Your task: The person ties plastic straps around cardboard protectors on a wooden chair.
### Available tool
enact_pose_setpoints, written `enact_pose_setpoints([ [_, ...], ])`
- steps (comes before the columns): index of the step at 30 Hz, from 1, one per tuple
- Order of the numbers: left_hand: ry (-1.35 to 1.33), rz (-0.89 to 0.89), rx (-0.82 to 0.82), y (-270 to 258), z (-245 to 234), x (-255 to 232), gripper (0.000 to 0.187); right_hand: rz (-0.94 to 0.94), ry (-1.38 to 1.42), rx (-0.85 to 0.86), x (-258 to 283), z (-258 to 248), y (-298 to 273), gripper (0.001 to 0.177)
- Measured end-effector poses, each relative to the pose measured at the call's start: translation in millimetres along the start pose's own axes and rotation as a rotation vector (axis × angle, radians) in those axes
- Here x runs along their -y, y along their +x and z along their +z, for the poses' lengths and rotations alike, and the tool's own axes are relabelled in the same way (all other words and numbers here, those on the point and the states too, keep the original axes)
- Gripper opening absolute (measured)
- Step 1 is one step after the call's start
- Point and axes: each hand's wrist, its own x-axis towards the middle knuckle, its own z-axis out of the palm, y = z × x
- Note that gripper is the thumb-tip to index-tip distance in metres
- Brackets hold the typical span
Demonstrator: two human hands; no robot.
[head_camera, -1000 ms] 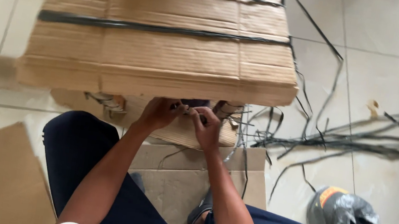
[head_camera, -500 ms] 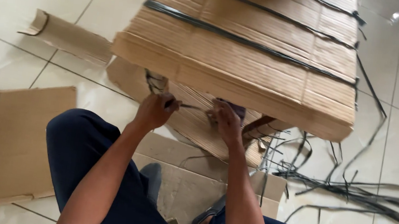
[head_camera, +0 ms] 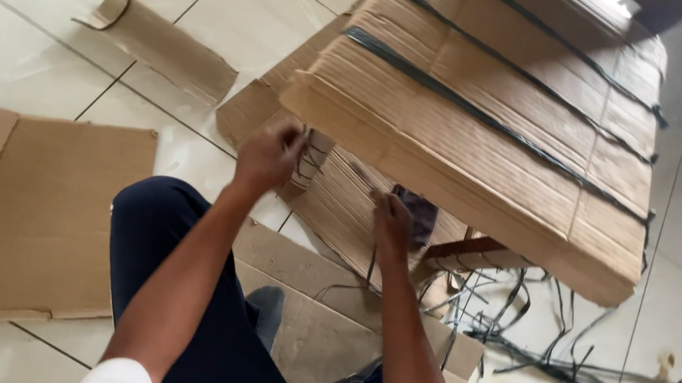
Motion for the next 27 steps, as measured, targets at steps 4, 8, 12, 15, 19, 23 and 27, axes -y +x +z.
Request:
enact_pose_setpoints([
  [4,-0.323,-0.102,-0.104,38.2,-14.2,0.3,0.036,0.041,0.074,-0.31,1.6,2.9,19.3,0.024],
  [8,-0.777,-0.267,0.046,73.9,-0.1,-5.8,0.048,0.148,0.338,-0.477,2.2,13.8,63.7,0.022],
  [12,-0.721,-0.32,0.227,98.3,24.1,6.0,0.051,0.17,0.374,-0.42,33.2,40.3,82.7,0.019],
  [15,-0.902,-0.279,0.235,126.3,68.3,49.5,0.05,0.205,0.407,-0.362,30.2,54.8,101.2,0.016],
  [19,-1.07,-0.427,0.293,152.8,112.0,89.6,0.042,0.25,0.456,-0.285,-30.9,52.8,149.2,0.014],
  [23,-1.173,-0.394,0.298,155.3,127.6,95.8,0.04,0.27,0.472,-0.256,-36.5,56.3,158.2,0.012],
  [27,-1.402,-0.339,0.222,122.5,96.3,56.3,0.04,0.268,0.484,-0.262,-24.2,52.2,142.4,0.011],
])
